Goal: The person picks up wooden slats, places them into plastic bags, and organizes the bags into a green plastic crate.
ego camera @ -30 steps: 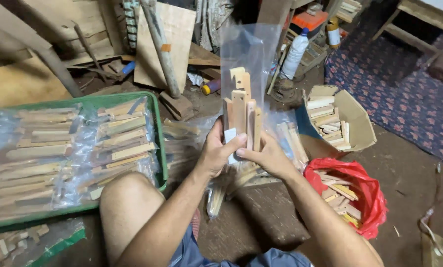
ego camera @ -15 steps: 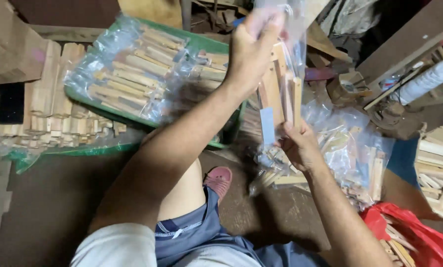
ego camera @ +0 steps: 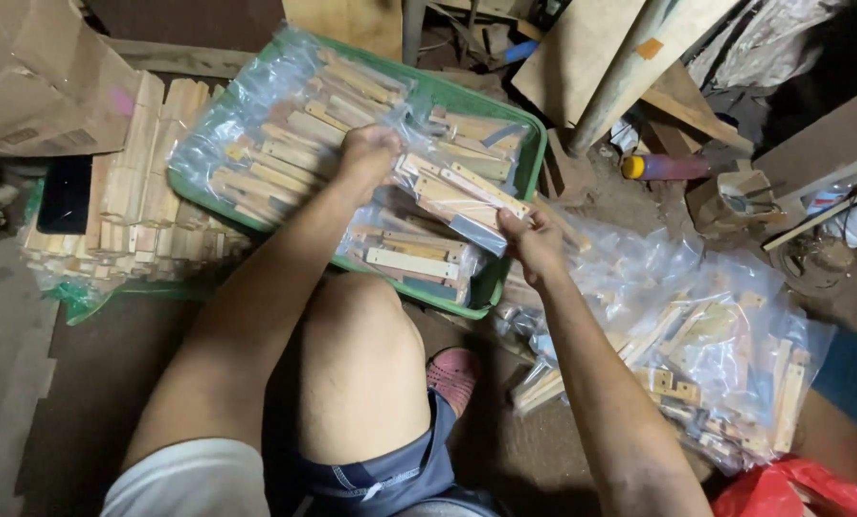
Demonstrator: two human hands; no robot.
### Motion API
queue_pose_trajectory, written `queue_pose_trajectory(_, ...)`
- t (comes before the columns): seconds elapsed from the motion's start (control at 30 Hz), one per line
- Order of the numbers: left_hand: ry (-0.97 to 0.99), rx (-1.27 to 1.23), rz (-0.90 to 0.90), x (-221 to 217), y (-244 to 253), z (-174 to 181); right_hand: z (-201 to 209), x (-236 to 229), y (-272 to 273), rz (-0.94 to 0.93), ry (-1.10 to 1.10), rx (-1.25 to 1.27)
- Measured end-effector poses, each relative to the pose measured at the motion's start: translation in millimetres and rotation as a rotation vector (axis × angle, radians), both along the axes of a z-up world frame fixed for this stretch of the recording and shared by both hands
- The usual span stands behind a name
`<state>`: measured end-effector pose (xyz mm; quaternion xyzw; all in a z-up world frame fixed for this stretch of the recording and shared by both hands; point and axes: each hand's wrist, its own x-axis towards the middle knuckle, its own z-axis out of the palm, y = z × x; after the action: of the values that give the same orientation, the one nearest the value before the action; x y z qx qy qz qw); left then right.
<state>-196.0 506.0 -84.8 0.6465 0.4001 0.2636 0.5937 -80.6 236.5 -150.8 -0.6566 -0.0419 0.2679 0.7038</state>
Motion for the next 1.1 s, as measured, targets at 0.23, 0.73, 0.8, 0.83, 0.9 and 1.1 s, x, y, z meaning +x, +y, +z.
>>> queue_pose_trajectory(0.23,0.764,0.245,-0.122,-19,33,-82,-43,7,26,0.232,-0.38,-0.674)
queue_pose_trajectory(0.73,0.399,0.467,-0.665,59,-145,102,41,6,-145,0.207,-0.471,-0.633)
queue_pose_trajectory(0.8,0.087,0.339,-0.855,62,-202,128,44,14,-196,0.097,-0.457,-0.646)
queue_pose_trajectory(0.83,0.091,0.332,-0.887,67,-232,126,44,17,-226,0.074,-0.436,-0.655)
queue_pose_trajectory(0.9,-0.014,0.21,-0.979,70,-286,128,48,26,-279,-0.07,-0.459,-0.811)
queue_pose_trajectory(1.1,0.125,0.243,-1.133,93,-392,50,12,23,-385,-0.216,-0.44,-1.056)
